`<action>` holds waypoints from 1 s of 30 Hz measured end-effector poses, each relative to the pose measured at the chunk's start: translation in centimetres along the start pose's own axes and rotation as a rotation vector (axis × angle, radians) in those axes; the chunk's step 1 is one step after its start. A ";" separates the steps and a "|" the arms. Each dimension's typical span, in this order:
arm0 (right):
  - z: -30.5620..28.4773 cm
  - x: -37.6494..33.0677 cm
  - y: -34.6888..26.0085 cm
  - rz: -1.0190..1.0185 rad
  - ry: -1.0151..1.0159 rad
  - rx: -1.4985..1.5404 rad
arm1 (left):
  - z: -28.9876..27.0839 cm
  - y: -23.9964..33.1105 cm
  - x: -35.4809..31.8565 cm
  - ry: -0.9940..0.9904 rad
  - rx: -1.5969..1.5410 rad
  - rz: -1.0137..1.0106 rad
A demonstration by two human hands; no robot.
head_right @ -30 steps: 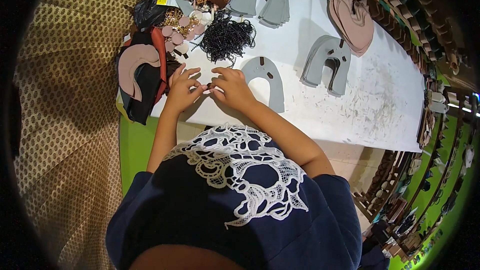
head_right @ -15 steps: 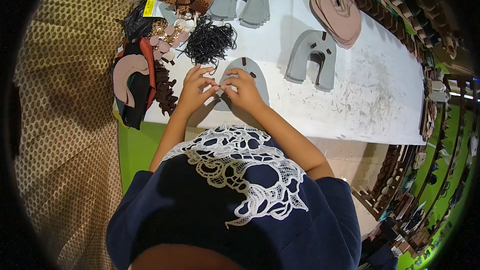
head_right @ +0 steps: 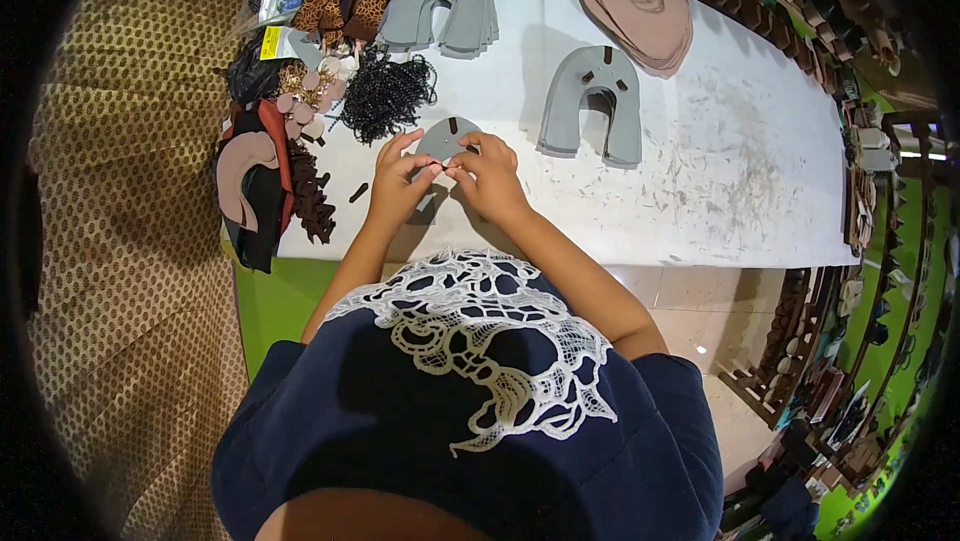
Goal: Preparing and arranging various shoe components and templates on a workbench.
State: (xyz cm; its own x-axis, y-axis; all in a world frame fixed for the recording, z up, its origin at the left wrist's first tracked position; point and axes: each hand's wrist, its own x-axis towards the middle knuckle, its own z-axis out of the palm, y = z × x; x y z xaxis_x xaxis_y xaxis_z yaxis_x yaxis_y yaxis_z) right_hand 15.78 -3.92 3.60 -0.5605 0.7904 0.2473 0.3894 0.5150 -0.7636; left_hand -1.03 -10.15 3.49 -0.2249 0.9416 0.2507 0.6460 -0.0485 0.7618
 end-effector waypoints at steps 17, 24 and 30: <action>-0.7 0.2 0.3 -0.052 -0.051 -0.085 | 0.7 0.0 -0.4 -0.018 -0.020 -0.030; -0.4 0.3 0.3 -0.026 -0.108 -0.072 | 0.7 -0.6 -0.7 0.024 -0.077 -0.033; -0.3 0.5 1.3 0.039 -0.055 -0.171 | -0.9 -0.5 0.3 -0.167 0.422 -0.032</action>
State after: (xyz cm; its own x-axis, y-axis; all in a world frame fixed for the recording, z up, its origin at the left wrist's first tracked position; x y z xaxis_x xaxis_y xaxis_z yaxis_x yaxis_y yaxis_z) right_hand 16.19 -2.73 2.86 -0.5799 0.7938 0.1831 0.5275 0.5371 -0.6582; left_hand -2.08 -10.09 3.70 -0.1509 0.9830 0.1046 0.8892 0.0888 0.4489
